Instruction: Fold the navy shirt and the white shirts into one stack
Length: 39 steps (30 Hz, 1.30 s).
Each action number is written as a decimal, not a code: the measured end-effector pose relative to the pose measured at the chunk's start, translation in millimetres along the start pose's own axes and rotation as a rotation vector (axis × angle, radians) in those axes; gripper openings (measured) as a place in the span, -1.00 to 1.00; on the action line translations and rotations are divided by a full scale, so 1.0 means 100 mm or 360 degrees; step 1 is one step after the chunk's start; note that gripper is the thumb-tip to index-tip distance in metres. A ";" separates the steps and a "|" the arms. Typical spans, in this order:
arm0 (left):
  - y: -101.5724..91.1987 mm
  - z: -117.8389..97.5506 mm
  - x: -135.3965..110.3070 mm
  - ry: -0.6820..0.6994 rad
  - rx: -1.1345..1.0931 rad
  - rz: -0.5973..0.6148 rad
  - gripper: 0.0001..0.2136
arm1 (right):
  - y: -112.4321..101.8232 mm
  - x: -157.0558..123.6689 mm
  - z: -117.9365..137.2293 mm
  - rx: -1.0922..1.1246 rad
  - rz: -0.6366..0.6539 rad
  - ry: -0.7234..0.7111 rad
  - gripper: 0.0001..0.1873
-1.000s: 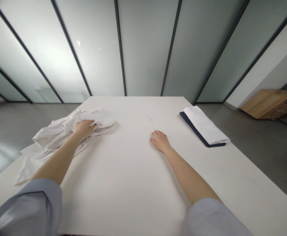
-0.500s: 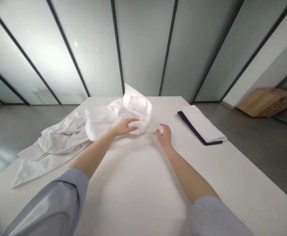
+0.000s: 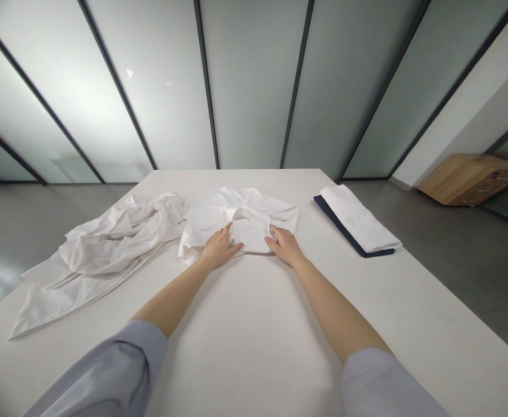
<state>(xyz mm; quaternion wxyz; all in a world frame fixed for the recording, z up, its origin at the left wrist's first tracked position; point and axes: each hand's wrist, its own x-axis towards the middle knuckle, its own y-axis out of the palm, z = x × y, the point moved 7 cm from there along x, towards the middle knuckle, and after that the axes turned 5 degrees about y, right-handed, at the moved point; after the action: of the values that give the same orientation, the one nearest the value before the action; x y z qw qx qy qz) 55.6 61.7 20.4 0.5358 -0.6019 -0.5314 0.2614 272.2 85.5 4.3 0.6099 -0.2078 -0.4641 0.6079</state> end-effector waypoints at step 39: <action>0.11 0.10 -0.02 -0.0133 0.0134 0.0180 -0.25 | -0.36 -0.09 0.16 -0.0925 0.0455 0.0443 -0.32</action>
<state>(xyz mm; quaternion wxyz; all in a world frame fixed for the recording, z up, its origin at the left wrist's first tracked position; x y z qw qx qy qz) 49.6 64.7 6.9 0.5223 -0.5964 -0.5071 0.3382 280.3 65.5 38.7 0.4915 -0.5165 -0.4962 0.4954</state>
